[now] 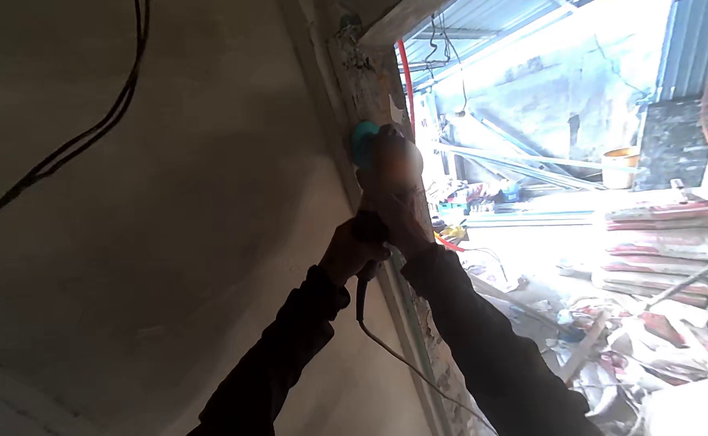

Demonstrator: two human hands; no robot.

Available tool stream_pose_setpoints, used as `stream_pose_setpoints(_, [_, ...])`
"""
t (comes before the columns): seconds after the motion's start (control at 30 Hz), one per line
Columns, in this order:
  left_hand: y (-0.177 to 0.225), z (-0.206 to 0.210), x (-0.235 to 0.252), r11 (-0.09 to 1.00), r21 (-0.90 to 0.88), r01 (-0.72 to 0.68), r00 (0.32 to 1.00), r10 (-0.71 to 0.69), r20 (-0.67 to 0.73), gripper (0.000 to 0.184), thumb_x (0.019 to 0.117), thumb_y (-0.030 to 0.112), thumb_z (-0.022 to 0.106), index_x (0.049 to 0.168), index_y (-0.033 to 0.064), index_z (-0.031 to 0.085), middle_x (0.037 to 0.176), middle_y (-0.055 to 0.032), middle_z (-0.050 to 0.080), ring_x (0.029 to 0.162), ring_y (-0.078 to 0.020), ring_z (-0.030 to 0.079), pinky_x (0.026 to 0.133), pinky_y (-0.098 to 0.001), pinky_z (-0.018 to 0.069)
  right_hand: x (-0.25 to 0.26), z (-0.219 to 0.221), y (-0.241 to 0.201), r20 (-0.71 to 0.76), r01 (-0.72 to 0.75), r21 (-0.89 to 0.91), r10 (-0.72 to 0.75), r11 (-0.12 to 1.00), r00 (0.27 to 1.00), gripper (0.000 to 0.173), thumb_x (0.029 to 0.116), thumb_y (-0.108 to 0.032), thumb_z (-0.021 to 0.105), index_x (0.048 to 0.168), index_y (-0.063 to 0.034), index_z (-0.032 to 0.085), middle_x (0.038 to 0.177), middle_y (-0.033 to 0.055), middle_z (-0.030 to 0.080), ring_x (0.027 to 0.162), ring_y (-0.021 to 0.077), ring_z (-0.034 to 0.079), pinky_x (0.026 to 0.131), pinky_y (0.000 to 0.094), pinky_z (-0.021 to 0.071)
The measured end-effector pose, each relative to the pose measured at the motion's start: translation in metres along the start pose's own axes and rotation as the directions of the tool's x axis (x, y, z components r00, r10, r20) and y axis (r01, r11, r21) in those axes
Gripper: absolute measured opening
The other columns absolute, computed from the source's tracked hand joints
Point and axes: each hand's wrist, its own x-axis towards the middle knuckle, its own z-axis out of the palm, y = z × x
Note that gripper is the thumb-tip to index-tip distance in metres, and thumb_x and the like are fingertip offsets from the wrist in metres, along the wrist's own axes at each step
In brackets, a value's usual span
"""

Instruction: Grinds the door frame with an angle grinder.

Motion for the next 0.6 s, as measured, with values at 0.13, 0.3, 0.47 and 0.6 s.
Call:
stream_pose_setpoints(0.13, [-0.022,0.010,-0.013,0.999,-0.007,0.039,0.999,-0.039,0.024,0.036,0.0786,-0.001,0.077,0.111,-0.0009,0.060,0.080,-0.0112,0.069,0.061,-0.0181,0.067,0.056,-0.0309,0.0590,-0.035,-0.017,0.031,0.023,-0.038,-0.059,0.039,0.998,0.999,0.074,0.0813,-0.064,0.077,0.130,-0.0114,0.056,0.094,0.0125,0.066,0.075,0.0252,0.064,0.062,0.0457,0.0537])
stream_pose_setpoints(0.3, [-0.004,0.004,-0.013,0.999,0.023,0.037,0.999,-0.037,-0.009,0.036,0.0805,-0.002,0.077,0.112,-0.0014,0.061,0.081,-0.0123,0.069,0.063,-0.0186,0.068,0.057,-0.0307,0.0593,-0.035,-0.015,0.022,0.075,0.006,0.000,-0.006,1.000,0.997,0.068,0.0826,-0.060,0.077,0.128,-0.0133,0.058,0.093,0.0096,0.065,0.073,0.0213,0.063,0.059,0.0400,0.0535])
stream_pose_setpoints(0.47, [0.002,0.001,-0.005,1.000,0.021,0.023,0.999,-0.022,-0.040,0.044,0.0773,-0.003,0.078,0.117,0.0001,0.059,0.083,-0.0158,0.070,0.064,-0.0228,0.070,0.057,-0.0339,0.0607,-0.014,-0.005,0.003,0.062,0.059,0.044,-0.061,0.997,0.996,0.071,0.0799,-0.055,0.082,0.128,-0.0090,0.057,0.097,0.0104,0.069,0.082,0.0217,0.069,0.069,0.0432,0.0590])
stream_pose_setpoints(0.6, [-0.018,0.013,-0.016,0.996,0.028,0.080,0.997,-0.080,0.002,0.040,0.0800,-0.002,0.077,0.115,-0.0012,0.059,0.083,-0.0139,0.069,0.065,-0.0209,0.069,0.058,-0.0328,0.0606,-0.050,-0.025,0.034,0.069,-0.037,-0.038,0.039,0.999,0.997,0.072,0.0843,-0.060,0.075,0.135,-0.0150,0.053,0.102,0.0120,0.065,0.082,0.0256,0.064,0.065,0.0453,0.0544])
